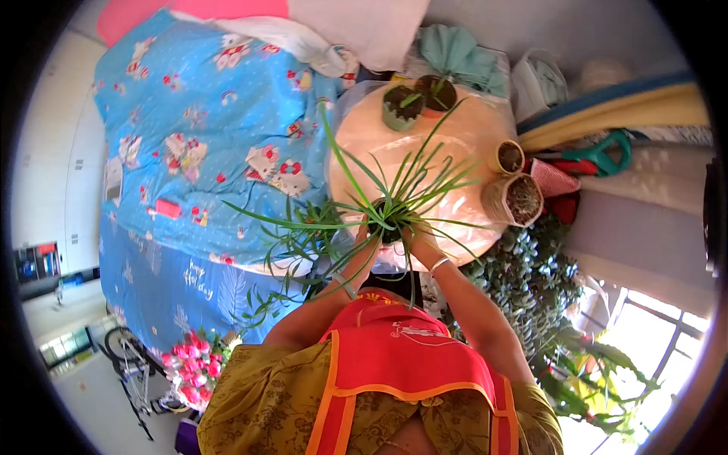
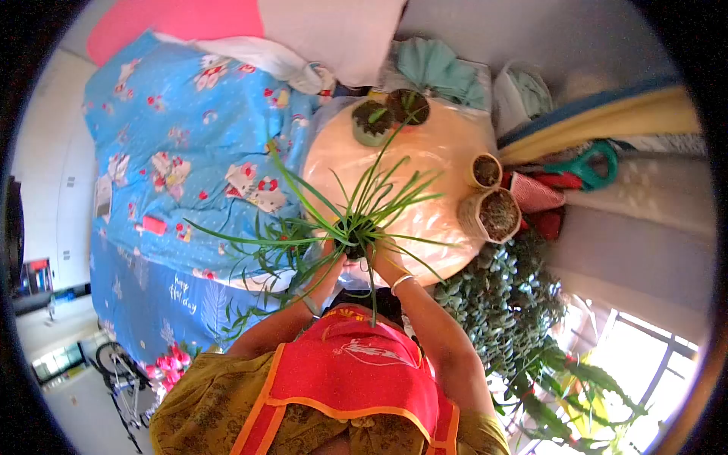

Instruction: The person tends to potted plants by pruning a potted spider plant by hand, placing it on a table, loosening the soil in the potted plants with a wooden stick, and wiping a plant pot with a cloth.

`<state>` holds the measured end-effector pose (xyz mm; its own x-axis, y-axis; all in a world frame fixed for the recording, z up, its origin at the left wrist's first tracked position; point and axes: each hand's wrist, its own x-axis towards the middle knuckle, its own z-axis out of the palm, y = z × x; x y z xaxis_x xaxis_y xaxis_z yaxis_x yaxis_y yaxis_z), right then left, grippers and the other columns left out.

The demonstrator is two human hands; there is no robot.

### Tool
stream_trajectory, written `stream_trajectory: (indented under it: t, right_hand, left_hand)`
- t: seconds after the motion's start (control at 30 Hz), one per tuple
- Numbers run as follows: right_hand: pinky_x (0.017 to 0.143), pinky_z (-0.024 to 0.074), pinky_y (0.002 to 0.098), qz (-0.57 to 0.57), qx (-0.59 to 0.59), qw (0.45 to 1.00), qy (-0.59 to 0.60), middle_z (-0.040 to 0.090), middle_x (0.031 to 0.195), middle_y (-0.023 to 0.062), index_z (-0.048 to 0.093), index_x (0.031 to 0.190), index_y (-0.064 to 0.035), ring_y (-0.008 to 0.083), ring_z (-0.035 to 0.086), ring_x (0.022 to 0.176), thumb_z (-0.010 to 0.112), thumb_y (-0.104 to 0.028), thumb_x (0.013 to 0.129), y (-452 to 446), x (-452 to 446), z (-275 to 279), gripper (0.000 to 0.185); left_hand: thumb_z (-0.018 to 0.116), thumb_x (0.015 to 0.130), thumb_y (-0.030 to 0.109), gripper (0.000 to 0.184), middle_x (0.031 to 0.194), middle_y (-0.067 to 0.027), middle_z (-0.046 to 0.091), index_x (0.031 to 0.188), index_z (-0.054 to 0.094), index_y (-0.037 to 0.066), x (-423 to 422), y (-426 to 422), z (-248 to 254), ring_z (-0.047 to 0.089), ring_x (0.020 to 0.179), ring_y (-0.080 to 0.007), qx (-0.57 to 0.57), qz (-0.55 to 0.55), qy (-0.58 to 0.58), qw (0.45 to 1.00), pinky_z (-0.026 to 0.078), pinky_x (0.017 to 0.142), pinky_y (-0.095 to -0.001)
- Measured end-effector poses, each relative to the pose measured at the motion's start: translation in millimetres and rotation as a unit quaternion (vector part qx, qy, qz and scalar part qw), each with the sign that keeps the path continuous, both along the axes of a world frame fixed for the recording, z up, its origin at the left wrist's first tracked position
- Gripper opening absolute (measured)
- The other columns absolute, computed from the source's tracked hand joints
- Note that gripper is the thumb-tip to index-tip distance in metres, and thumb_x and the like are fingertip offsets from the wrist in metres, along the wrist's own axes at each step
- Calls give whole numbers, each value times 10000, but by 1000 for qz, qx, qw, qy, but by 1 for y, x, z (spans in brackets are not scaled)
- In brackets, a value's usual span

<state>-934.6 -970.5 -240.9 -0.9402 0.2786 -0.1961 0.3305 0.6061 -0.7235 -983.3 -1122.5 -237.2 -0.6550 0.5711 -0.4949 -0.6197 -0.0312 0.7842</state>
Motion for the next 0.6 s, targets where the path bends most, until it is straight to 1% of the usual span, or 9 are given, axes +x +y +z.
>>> stream_trajectory:
  t: [0.13, 0.17, 0.37, 0.4, 0.43, 0.5, 0.53, 0.57, 0.6]
  right_hand:
    - [741, 481, 414, -102, 24, 994, 8, 598, 940, 214, 575, 1018, -23, 377, 579, 850, 502, -58, 774, 9, 41, 4, 257]
    - [766, 478, 401, -137, -23, 987, -76, 604, 988, 193, 560, 1041, -10, 342, 583, 871, 504, -91, 821, 16, 51, 8, 241]
    - [524, 505, 277, -369, -402, 834, 80, 599, 899, 75, 542, 1072, -8, 132, 584, 675, 506, -9, 871, 41, 133, 67, 204]
    - [539, 535, 303, -377, -372, 844, 81, 604, 905, 91, 535, 1077, -3, 162, 611, 708, 487, 4, 876, 53, 160, 44, 207]
    - [571, 565, 342, -323, -383, 857, 123, 604, 917, 111, 531, 1088, -7, 207, 631, 725, 485, 2, 873, 58, 175, 62, 220]
    - [595, 578, 390, -417, -585, 675, 170, 601, 930, 124, 534, 1082, -10, 236, 636, 720, 480, -53, 888, 61, 201, 108, 205]
    - [595, 577, 415, -415, -505, 737, 172, 604, 940, 123, 536, 1073, -23, 242, 634, 715, 487, -182, 900, 60, 222, 109, 240]
    - [613, 577, 415, -429, -562, 688, 166, 601, 993, 123, 517, 1105, -29, 232, 627, 719, 478, -273, 906, 66, 255, 104, 317]
    - [645, 571, 420, -435, -532, 701, 190, 596, 1019, 120, 506, 1126, -35, 230, 623, 736, 475, -294, 906, 56, 264, 135, 341]
  left_hand:
    - [599, 860, 280, 692, 1220, -102, 495, 1416, 211, 139, 13, 25, 36, 587, 968, -198, 12, -90, 24, 996, 514, 763, -327]
    - [607, 855, 278, 701, 1224, -105, 491, 1416, 212, 135, 16, 29, 41, 586, 969, -199, 24, -123, 40, 991, 513, 766, -326]
    - [661, 820, 238, 755, 1242, -120, 463, 1415, 216, 101, 21, 50, 81, 583, 957, -201, 126, -291, 34, 948, 498, 807, -322]
    - [652, 828, 209, 726, 1219, -125, 458, 1409, 235, 89, 29, 45, 58, 570, 932, -189, 28, -300, 105, 948, 477, 843, -324]
    - [604, 854, 167, 612, 1166, -119, 482, 1378, 302, 80, 29, 46, 58, 560, 912, -177, 82, -294, 63, 950, 473, 839, -328]
    - [537, 866, 142, 497, 1179, -136, 491, 1326, 377, 44, 18, 53, 58, 575, 974, -225, 75, -298, 47, 951, 492, 819, -337]
    - [525, 870, 137, 465, 1168, -126, 502, 1307, 401, 41, 16, 57, 58, 576, 970, -220, 81, -298, 48, 950, 486, 822, -331]
    - [512, 873, 132, 434, 1156, -117, 513, 1288, 425, 37, 17, 64, 60, 577, 967, -215, 89, -298, 51, 949, 479, 826, -324]
    - [531, 870, 143, 446, 1160, -116, 512, 1290, 423, 39, 21, 70, 73, 569, 980, -203, 81, -310, 47, 946, 471, 838, -312]
